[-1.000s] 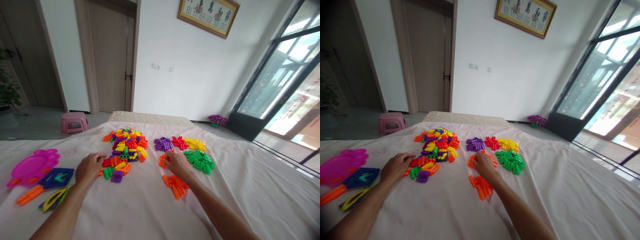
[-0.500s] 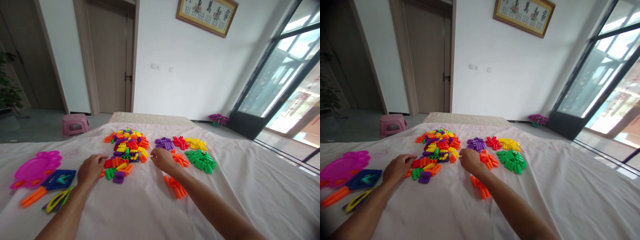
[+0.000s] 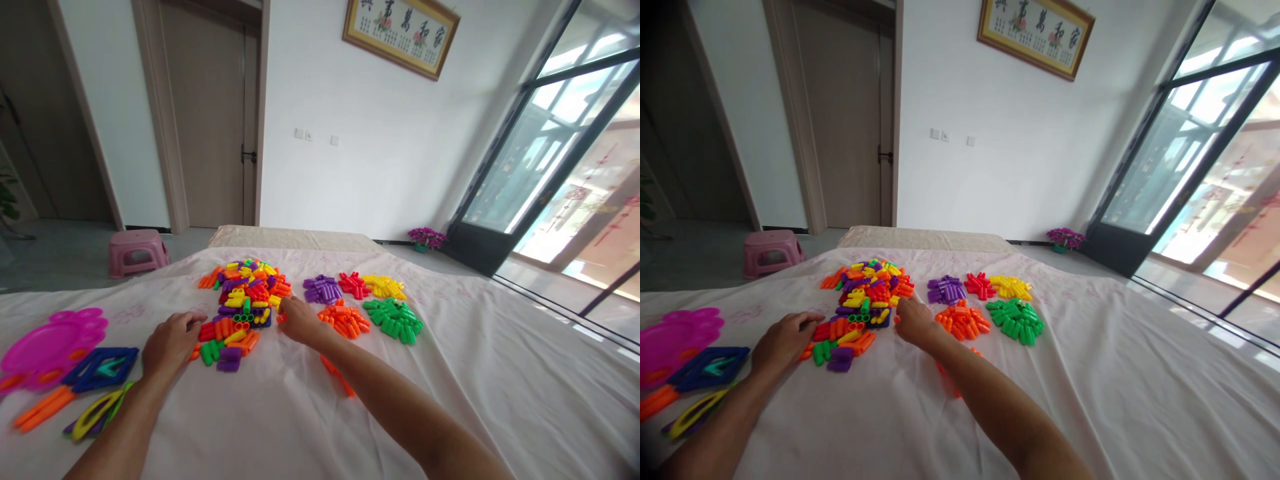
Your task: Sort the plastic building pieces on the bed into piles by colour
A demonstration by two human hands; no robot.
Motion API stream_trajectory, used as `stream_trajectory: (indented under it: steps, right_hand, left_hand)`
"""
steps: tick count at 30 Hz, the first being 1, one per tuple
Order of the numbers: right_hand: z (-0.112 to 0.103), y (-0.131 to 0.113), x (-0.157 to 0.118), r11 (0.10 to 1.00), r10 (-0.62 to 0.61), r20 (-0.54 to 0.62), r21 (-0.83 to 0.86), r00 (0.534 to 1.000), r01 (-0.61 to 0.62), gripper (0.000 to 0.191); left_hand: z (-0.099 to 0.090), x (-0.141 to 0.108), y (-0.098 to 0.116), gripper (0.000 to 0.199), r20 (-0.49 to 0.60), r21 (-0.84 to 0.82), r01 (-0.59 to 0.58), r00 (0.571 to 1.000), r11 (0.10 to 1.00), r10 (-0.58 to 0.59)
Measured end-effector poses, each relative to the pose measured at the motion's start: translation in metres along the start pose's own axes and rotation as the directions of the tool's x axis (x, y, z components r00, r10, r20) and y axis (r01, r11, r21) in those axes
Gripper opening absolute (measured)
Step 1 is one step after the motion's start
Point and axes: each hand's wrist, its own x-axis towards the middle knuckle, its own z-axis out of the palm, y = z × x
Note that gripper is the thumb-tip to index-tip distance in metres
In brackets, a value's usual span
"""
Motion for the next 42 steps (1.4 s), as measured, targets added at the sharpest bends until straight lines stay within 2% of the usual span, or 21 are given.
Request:
stream_trajectory:
  steps: [4, 9, 12, 15, 22, 28, 33, 38, 40, 42]
  right_hand:
    - [-0.02, 0.022, -0.016, 0.984, 0.021, -0.068, 0.176, 0.997, -0.008, 0.017]
    - [-0.049, 0.077, -0.046, 0.949, 0.165, -0.225, 0.302, 0.96, -0.093, 0.012]
    - [-0.053, 0.103, -0.064, 0.93, 0.247, -0.223, 0.327, 0.943, -0.166, 0.01]
    - [-0.047, 0.113, -0.076, 0.925, 0.284, -0.203, 0.317, 0.937, -0.211, 0.007]
    - [-0.029, 0.113, -0.081, 0.931, 0.276, -0.158, 0.291, 0.948, -0.223, 0.013]
    - [-0.027, 0.113, -0.082, 0.958, 0.26, -0.26, 0.186, 0.93, -0.216, 0.016]
    - [-0.032, 0.092, -0.079, 0.978, 0.208, -0.205, 0.019, 0.956, -0.208, 0.019]
    - [-0.029, 0.067, -0.07, 0.96, 0.193, -0.124, -0.183, 0.973, -0.214, 0.021]
    - [-0.03, 0.062, -0.07, 0.97, 0.181, -0.121, -0.142, 0.976, -0.198, 0.02]
    - [-0.034, 0.06, -0.074, 0.985, 0.168, -0.126, -0.017, 0.978, -0.172, 0.016]
  left_hand:
    - [0.0, -0.001, 0.001, 0.039, -0.014, 0.0, -0.009, 1.0, 1.0, 0.009]
    - [0.001, -0.001, 0.0, 0.039, -0.013, -0.01, 0.002, 1.0, 1.0, -0.002]
    - [0.0, -0.001, 0.0, 0.039, -0.004, -0.014, -0.002, 1.0, 1.0, 0.002]
    - [0.001, 0.0, -0.001, 0.04, -0.001, -0.004, -0.006, 1.0, 1.0, 0.006]
    - [0.004, 0.002, -0.005, 0.04, -0.001, 0.021, -0.009, 1.0, 1.0, 0.009]
    - [0.001, 0.0, -0.001, 0.041, 0.003, 0.029, 0.001, 1.0, 1.0, -0.001]
    - [-0.001, -0.001, 0.001, 0.04, -0.003, 0.049, 0.003, 1.0, 0.999, -0.003]
    - [-0.001, -0.001, 0.001, 0.042, 0.008, 0.055, 0.007, 1.0, 0.998, -0.008]
    - [-0.001, 0.0, 0.001, 0.042, 0.011, 0.059, 0.016, 1.0, 0.998, -0.016]
    - [0.0, 0.0, 0.0, 0.042, 0.009, 0.058, 0.018, 1.0, 0.998, -0.019]
